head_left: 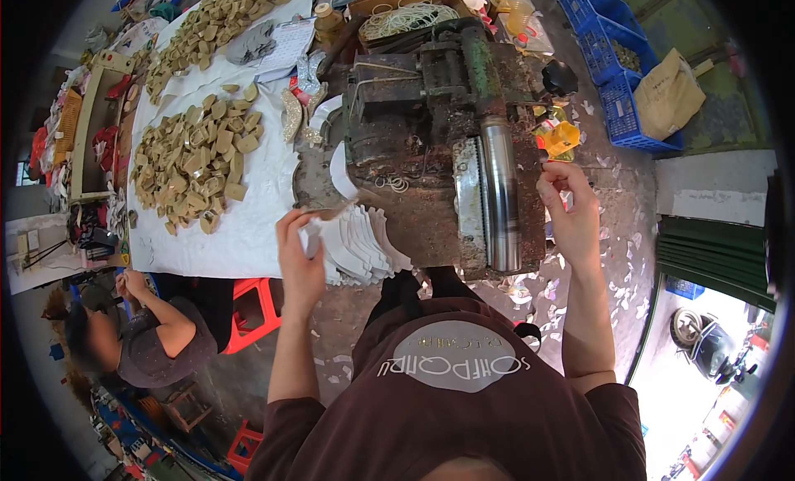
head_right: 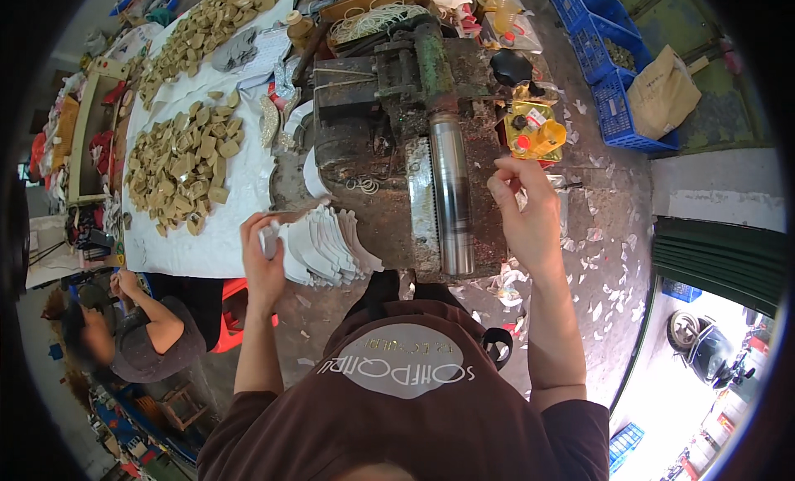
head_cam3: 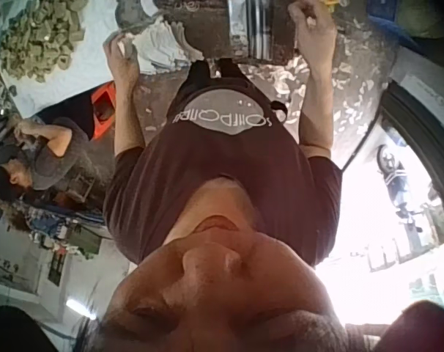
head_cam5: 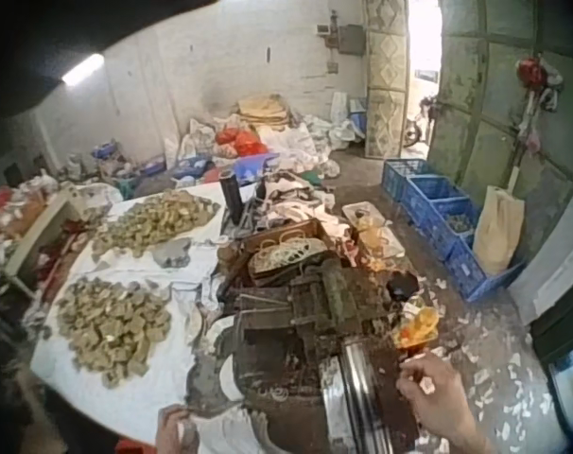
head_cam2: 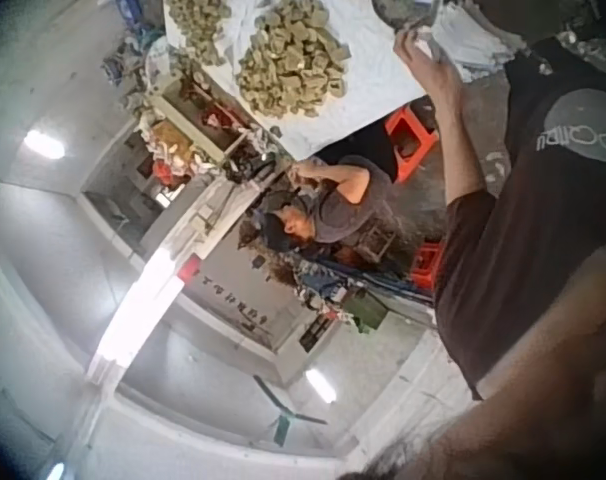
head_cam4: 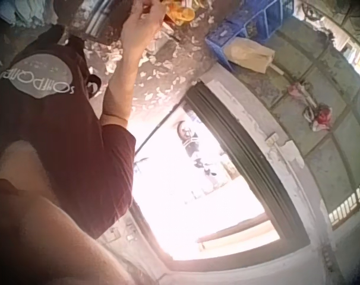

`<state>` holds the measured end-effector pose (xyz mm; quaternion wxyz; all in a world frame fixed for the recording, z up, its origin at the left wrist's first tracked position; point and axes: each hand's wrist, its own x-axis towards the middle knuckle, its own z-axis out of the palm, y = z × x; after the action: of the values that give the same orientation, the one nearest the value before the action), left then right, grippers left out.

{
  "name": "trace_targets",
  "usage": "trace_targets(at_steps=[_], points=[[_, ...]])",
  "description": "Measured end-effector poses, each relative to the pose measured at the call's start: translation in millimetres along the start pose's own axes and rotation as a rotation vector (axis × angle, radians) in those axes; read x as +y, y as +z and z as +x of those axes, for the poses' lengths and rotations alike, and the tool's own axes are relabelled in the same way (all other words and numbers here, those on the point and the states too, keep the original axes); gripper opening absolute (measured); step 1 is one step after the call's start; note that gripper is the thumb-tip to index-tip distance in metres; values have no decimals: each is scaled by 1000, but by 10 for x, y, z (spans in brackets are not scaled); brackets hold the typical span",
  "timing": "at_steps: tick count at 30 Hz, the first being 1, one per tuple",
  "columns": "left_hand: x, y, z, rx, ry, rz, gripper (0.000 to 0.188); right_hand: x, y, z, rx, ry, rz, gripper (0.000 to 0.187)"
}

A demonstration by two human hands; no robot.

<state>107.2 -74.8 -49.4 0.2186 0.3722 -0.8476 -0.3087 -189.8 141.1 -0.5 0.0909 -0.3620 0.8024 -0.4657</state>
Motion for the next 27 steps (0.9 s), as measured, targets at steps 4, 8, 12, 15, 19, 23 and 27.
trace_targets(at_steps=[4,8,12,15,19,23,27], points=[[-336,-157,-283,-391,101,355,47,-48,47,8,9,28,47,23],[-292,-126,-382,-536,50,296,46,-123,68,6,0,-8,66,21],[128,-161,-37,-412,-20,-153,43,-438,114,-63,-141,-73,92,17],[465,17,110,-371,-14,-718,37,-634,345,-176,-230,-282,155,19],[1075,372,82,-375,-150,-1511,31,-862,612,-291,-196,-316,60,23],[1331,518,49,-317,-223,-1647,30,-704,702,-347,-48,-344,30,24],[1418,530,10,-224,-347,-1504,28,-685,625,-292,-15,-351,18,20]])
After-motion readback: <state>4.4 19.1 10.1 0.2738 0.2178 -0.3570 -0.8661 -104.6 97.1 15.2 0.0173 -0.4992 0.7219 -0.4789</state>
